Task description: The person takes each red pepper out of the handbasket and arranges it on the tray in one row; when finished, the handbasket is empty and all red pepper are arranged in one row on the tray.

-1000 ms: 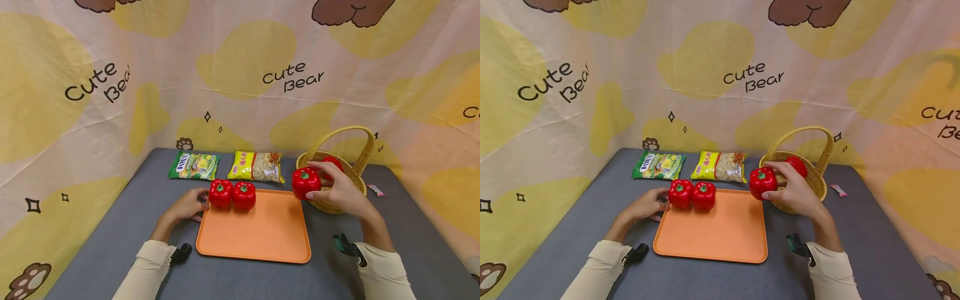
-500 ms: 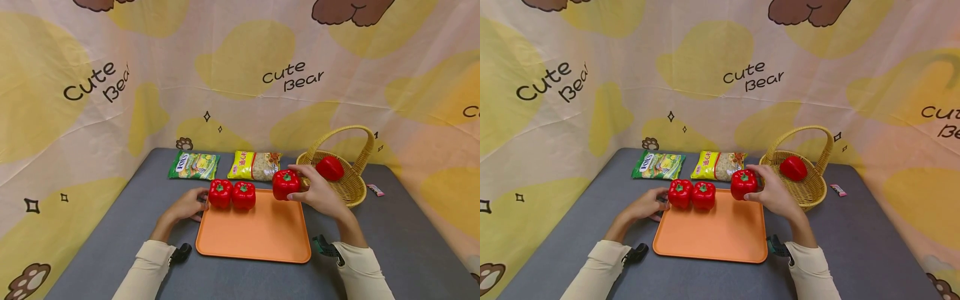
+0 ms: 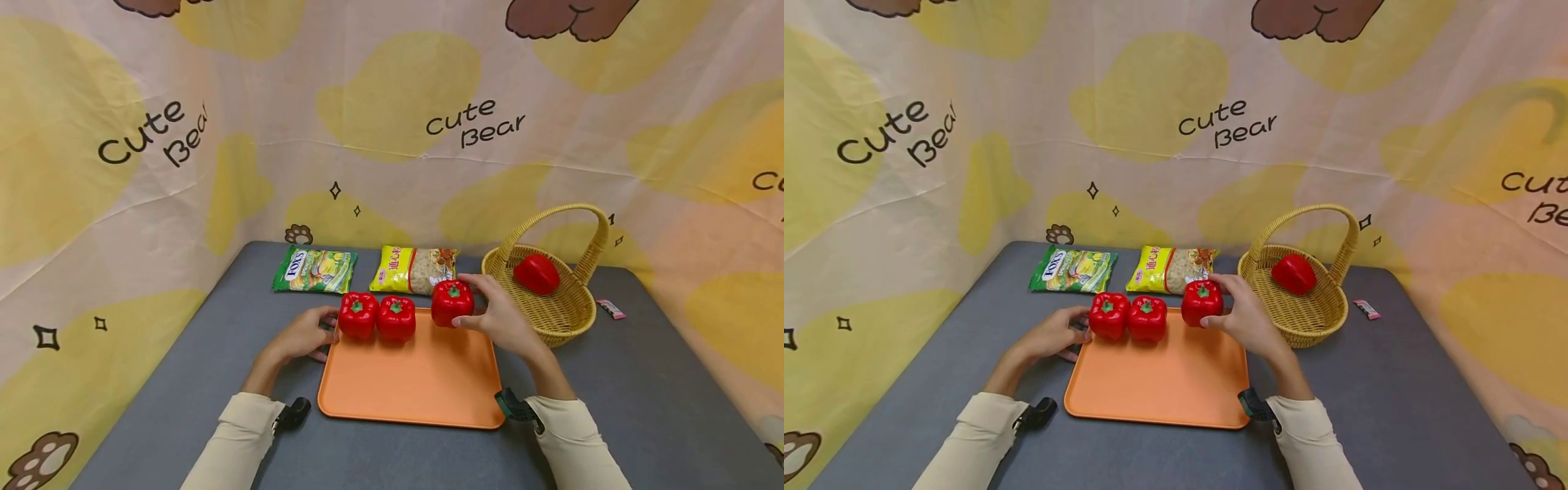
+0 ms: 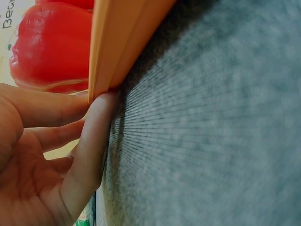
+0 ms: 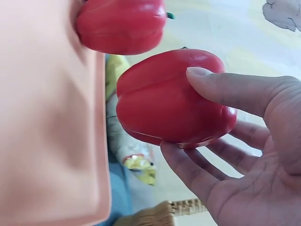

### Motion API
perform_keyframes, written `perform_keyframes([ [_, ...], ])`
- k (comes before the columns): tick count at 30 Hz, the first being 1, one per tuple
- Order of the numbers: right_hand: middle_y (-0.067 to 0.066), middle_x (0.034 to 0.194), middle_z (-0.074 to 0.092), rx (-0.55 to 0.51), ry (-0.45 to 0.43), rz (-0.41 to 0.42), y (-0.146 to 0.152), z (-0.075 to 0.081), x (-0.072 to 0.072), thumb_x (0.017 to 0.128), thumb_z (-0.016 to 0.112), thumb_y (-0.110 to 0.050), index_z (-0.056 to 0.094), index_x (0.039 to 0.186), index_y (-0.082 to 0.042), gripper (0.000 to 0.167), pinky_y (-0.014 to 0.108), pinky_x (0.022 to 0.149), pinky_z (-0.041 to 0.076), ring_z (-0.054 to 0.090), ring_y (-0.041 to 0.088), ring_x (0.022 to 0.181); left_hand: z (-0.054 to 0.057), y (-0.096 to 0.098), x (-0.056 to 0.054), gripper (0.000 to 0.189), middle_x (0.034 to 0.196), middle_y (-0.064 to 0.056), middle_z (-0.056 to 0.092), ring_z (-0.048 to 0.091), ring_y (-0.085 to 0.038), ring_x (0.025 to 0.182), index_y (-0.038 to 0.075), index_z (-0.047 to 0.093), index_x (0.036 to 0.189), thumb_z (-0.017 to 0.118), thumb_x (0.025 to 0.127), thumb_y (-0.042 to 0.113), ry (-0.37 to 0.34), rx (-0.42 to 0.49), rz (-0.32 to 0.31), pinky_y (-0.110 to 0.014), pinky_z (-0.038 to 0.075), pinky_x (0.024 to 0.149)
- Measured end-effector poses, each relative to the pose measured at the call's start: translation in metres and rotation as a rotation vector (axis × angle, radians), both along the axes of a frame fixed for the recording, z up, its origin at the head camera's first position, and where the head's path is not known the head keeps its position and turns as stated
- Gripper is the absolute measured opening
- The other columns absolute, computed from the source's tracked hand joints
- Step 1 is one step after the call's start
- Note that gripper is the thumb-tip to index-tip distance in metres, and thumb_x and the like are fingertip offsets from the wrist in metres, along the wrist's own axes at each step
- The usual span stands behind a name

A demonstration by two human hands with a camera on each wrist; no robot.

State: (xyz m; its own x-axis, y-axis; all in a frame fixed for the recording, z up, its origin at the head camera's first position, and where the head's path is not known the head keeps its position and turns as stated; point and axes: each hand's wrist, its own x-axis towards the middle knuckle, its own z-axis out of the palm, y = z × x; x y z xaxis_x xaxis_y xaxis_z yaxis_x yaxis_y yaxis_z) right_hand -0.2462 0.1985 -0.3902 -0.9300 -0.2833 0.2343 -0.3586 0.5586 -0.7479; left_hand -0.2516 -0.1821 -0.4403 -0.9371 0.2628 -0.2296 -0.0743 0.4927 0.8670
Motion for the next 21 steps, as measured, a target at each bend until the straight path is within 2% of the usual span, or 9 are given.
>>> perform_keyframes([
  [8, 0.022, 0.147, 0.051, -0.059, -0.064, 0.049, -0.008, -0.014, -0.003, 0.082, 0.089, -0.004, 0.051, 0.153, 0.000, 0.080, 0.057, 0.103, 0.058, 0.054, 0.043, 0.132, 0.001, 0.001, 0.000, 0.059, 0.134, -0.024, 0.059, 0.068, -0.026, 0.102, -0.005, 0.047, 0.153, 0.065, 0.097, 0.003, 0.001, -0.002, -0.002, -0.041, 0.067, 0.066],
  [16, 0.017, 0.150, 0.052, 0.019, -0.060, 0.044, -0.015, -0.024, -0.005, 0.082, 0.091, -0.009, 0.054, 0.154, -0.009, 0.081, 0.063, 0.111, 0.048, 0.049, 0.041, 0.141, 0.001, 0.000, 0.000, 0.059, 0.134, -0.024, 0.059, 0.068, -0.026, 0.102, -0.005, 0.047, 0.153, 0.065, 0.097, 0.004, -0.006, -0.003, 0.003, -0.041, 0.067, 0.066],
  [21, 0.016, 0.152, 0.051, 0.029, -0.069, 0.038, -0.016, -0.026, -0.005, 0.082, 0.091, -0.011, 0.053, 0.156, -0.011, 0.083, 0.065, 0.114, 0.045, 0.047, 0.041, 0.143, 0.002, 0.000, 0.000, 0.059, 0.134, -0.023, 0.059, 0.068, -0.026, 0.102, -0.005, 0.047, 0.153, 0.065, 0.097, 0.004, -0.010, -0.002, 0.007, -0.041, 0.067, 0.066],
])
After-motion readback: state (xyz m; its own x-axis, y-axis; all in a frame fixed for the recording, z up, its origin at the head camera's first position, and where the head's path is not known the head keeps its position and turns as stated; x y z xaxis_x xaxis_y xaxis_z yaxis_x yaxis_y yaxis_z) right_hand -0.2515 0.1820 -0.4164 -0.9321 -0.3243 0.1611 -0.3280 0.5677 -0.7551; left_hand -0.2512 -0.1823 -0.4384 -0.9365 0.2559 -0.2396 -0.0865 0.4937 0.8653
